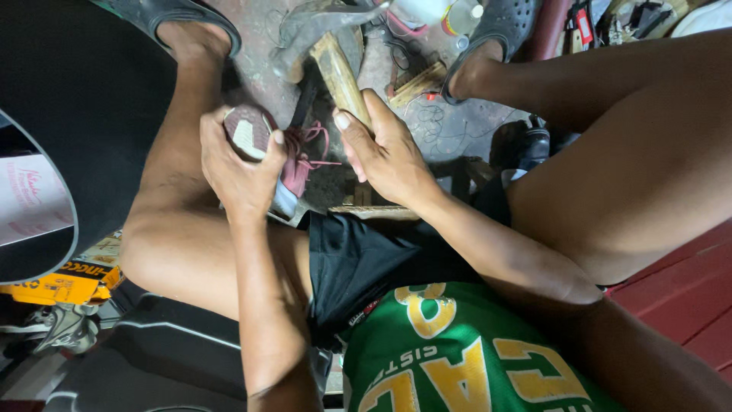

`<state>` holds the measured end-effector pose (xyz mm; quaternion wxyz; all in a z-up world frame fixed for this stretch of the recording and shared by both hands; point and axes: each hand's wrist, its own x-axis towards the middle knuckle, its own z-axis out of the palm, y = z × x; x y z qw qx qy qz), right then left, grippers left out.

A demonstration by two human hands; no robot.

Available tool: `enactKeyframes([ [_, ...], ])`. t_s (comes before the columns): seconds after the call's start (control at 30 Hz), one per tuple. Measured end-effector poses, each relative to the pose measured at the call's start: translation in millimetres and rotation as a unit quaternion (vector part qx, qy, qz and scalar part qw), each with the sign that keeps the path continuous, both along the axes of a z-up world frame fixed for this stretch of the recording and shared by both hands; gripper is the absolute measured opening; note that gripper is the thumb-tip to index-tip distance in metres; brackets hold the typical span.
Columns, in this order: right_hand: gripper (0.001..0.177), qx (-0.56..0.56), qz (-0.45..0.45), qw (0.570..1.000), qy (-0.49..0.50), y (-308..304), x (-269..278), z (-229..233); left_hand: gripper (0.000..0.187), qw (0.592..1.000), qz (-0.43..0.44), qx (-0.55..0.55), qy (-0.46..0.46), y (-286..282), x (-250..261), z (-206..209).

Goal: The person is repairing a pink sneaker. They use a hammer to tap along the white sole where it meets the upper, likely to reattach or secure the sole. The person holds the shoe with one hand and uses the hammer with the other.

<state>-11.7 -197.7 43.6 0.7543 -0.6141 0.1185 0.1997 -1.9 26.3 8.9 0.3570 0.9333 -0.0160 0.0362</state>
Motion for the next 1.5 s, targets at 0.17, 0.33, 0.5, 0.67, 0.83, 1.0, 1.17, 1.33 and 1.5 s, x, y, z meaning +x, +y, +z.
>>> enactKeyframes([
  [0.17, 0.025, 0.029, -0.02, 0.991, -0.126, -6, -3, 18, 0.057, 1.0, 0.02, -0.004, 0.011, 3, -14, -3],
  [0.33, 0.027, -0.122, 0.046, 0.978, -0.162, 9, -9, 13, 0.062, 1.0, 0.017, 0.023, 0.006, 2, -15, -1],
  [0.5, 0.025, -0.226, 0.183, 0.951, -0.105, 5, -2, 4, 0.062, 0.996, 0.033, 0.061, 0.061, 8, -30, 13],
  [0.67, 0.022, -0.101, 0.066, 0.99, -0.069, 3, -15, 39, 0.059, 0.988, 0.078, 0.07, 0.112, 6, -50, 22],
  [0.83, 0.022, -0.193, 0.18, 0.961, -0.086, 17, -7, 27, 0.059, 0.992, 0.074, 0.043, 0.092, -2, -41, 24],
  [1.0, 0.02, -0.15, 0.182, 0.964, -0.124, -8, 1, 36, 0.058, 0.996, 0.052, 0.043, 0.054, -6, -36, 19],
  [1.17, 0.029, -0.141, 0.157, 0.972, -0.099, 4, -5, 25, 0.059, 0.996, 0.061, 0.04, 0.048, -17, -32, 18],
  [1.33, 0.018, -0.168, 0.196, 0.964, -0.061, -21, 12, 29, 0.061, 0.999, 0.0, 0.032, 0.011, -31, -13, 20],
  [1.5, 0.021, -0.176, 0.083, 0.968, -0.156, -42, 9, 70, 0.063, 0.998, -0.047, 0.03, -0.008, -39, 7, 22],
])
